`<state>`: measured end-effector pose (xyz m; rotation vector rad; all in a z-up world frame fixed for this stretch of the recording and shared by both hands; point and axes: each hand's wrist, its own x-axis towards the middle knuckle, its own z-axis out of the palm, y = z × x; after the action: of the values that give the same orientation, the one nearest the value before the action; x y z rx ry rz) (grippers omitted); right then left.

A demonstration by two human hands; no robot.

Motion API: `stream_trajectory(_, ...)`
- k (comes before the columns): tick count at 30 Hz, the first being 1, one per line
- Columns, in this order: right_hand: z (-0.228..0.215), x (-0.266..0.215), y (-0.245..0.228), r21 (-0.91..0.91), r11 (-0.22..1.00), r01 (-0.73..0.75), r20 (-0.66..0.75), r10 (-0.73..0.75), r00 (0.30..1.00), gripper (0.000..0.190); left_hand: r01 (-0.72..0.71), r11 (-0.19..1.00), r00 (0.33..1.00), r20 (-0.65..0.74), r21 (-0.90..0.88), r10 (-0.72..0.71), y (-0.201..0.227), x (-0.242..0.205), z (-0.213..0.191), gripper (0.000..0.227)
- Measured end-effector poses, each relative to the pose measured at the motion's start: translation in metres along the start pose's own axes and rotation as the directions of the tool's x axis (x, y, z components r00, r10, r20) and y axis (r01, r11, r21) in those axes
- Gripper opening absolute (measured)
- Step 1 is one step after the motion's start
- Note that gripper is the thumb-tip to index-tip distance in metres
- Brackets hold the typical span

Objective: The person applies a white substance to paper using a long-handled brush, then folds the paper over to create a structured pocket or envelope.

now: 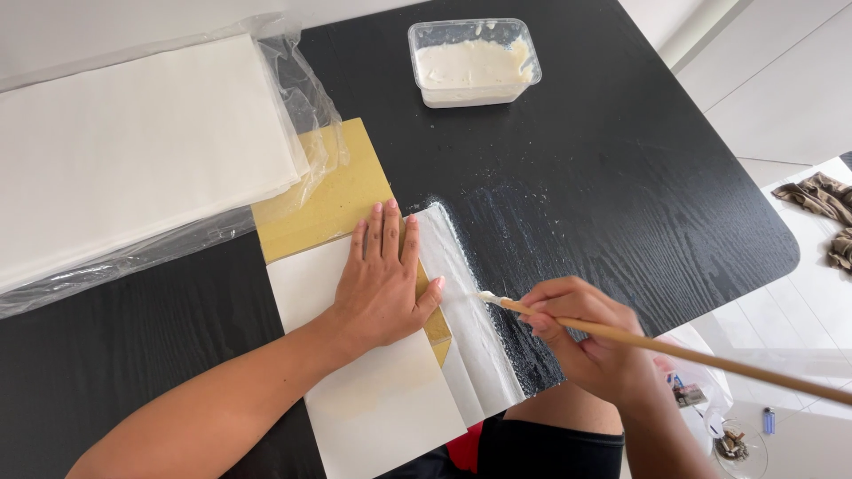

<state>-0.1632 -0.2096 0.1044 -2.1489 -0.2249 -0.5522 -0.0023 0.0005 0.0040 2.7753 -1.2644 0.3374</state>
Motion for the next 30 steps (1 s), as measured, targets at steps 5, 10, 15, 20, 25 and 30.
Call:
stream_trajectory(5,-0.006,-0.007,0.003,0.009,0.999,-0.045,0.176,0.043,0.983,0.009,0.002,1.000,1.000,0.012,0.001,-0.002,0.000,0.000,0.000,0.089)
stream_trajectory(10,-0.021,-0.013,-0.010,0.064,0.989,-0.131,0.320,0.104,0.942,0.012,-0.007,1.000,1.000,0.012,0.023,0.007,0.000,0.001,-0.001,0.089)
stream_trajectory(15,-0.034,-0.020,-0.024,0.105,0.977,-0.187,0.423,0.126,0.897,0.023,-0.010,1.000,1.000,0.011,0.028,0.009,-0.001,0.000,0.000,0.090)
stream_trajectory(20,-0.043,-0.029,-0.019,0.070,0.956,-0.286,0.537,0.205,0.818,0.022,-0.010,0.999,1.000,0.010,0.034,0.010,0.000,0.000,-0.001,0.090)
stream_trajectory(25,-0.048,-0.021,-0.014,0.074,0.939,-0.335,0.579,0.232,0.781,0.025,0.001,0.999,1.000,0.004,0.041,-0.001,0.001,0.000,0.002,0.090)
stream_trajectory(30,-0.059,0.006,0.029,0.155,0.988,-0.011,0.273,-0.033,0.961,0.006,0.006,1.000,1.000,-0.019,-0.009,-0.007,0.002,-0.001,0.001,0.089)
